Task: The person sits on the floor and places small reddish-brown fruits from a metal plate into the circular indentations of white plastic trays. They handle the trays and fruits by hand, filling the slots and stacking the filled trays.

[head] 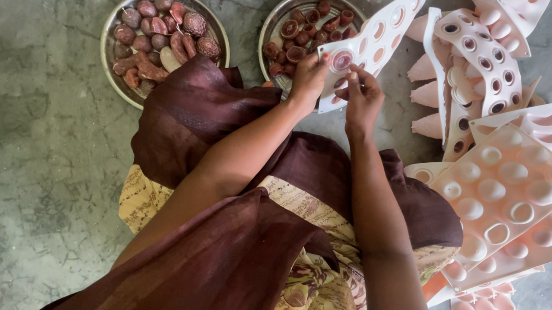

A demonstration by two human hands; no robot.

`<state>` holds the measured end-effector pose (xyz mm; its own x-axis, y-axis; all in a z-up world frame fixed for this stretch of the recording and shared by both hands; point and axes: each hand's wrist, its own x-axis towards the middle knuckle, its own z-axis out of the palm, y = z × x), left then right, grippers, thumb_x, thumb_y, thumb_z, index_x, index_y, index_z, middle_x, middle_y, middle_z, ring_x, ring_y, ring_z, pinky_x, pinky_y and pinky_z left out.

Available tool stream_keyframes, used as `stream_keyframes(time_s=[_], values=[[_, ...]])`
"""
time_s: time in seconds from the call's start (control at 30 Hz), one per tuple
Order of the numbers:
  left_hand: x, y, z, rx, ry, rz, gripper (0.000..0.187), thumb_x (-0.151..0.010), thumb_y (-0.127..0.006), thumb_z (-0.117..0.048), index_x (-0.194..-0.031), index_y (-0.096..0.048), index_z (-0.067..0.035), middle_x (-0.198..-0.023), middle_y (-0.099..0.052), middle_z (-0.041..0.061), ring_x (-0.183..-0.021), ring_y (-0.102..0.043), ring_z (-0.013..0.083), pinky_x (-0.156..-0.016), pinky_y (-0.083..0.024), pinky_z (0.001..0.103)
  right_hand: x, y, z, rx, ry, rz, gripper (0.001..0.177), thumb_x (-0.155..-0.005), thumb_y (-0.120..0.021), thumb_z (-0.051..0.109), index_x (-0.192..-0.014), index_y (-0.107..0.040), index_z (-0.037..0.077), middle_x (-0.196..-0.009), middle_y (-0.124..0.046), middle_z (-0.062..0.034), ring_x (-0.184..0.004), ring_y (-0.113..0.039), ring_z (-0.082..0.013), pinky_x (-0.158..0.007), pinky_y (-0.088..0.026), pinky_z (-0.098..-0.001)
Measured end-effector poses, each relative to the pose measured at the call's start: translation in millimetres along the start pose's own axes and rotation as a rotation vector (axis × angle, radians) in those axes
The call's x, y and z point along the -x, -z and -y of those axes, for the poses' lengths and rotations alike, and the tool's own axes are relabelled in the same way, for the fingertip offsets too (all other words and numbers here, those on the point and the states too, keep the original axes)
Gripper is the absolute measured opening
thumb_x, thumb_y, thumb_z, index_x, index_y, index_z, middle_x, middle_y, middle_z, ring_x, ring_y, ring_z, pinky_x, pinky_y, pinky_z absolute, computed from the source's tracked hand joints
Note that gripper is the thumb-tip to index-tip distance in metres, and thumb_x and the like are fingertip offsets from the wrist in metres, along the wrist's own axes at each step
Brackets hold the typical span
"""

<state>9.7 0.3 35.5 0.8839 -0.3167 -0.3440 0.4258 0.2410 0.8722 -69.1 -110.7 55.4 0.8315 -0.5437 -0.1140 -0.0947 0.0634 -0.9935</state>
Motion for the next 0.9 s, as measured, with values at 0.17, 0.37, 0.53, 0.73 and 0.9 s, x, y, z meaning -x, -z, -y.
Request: stream_keyframes(time_s=[0.17, 0.37, 0.53, 0.73, 0.9], values=[[-9, 4, 0, 0.206, -0.04, 0.038, 0.031, -0.107, -0.051, -0.031, -0.094, -0.066, -0.006, -0.089, -0.074, 0.006, -0.077, -0.069, 0.0137, -0.073, -0.058, 0.031, 16, -6, 19, 0.373, 0.463, -0.011, 0.027, -0.095, -0.079, 0.001, -0.121, -0.074, -0.001, -0.111, -0.068, -0.0109, -0.085, -0.071, -0.0151, -0.072, -0.058, -0.0277], [-9, 4, 6, 0.278, -0.079, 0.085, 0.029, -0.11, -0.049, -0.025, -0.099, -0.065, -0.004, -0.088, -0.071, 0.005, -0.077, -0.066, 0.0134, -0.072, -0.056, 0.032, 21, -13, 29, 0.297, 0.412, -0.05, 0.019, -0.089, -0.083, 0.002, -0.1, -0.069, -0.003, -0.095, -0.068, -0.0069, -0.075, -0.067, -0.0108, -0.066, -0.053, -0.0256], [-2, 1, -11, 0.125, -0.145, 0.035, 0.031, -0.109, -0.046, -0.027, -0.1, -0.067, -0.005, -0.087, -0.072, 0.005, -0.076, -0.067, 0.0114, -0.071, -0.056, 0.029, 14, -4, 18, 0.098, 0.201, 0.079, 0.022, -0.096, -0.081, 0.007, -0.107, -0.065, -0.003, -0.089, -0.068, -0.0054, -0.079, -0.063, -0.0096, -0.07, -0.051, -0.0247], [-1, -7, -8, -0.208, -0.133, -0.044, 0.037, -0.109, -0.045, -0.029, -0.096, -0.065, -0.002, -0.079, -0.071, 0.005, -0.067, -0.069, 0.014, -0.061, -0.058, 0.03, 4, 5, 0, -0.14, 0.068, 0.126, 0.026, -0.102, -0.076, 0.014, -0.113, -0.059, -0.001, -0.096, -0.067, -0.0048, -0.085, -0.064, -0.0117, -0.08, -0.055, -0.0276], [1, -9, 3, -0.189, -0.304, 0.077, 0.036, -0.116, -0.039, -0.027, -0.114, -0.064, -0.002, -0.087, -0.067, 0.008, -0.078, -0.066, 0.0141, -0.072, -0.059, 0.028, 4, 5, 10, -0.178, 0.129, 0.108, 0.056, -0.093, -0.081, 0.011, -0.137, -0.046, 0.003, -0.124, -0.059, -0.0084, -0.103, -0.066, -0.0141, -0.083, -0.058, -0.03]])
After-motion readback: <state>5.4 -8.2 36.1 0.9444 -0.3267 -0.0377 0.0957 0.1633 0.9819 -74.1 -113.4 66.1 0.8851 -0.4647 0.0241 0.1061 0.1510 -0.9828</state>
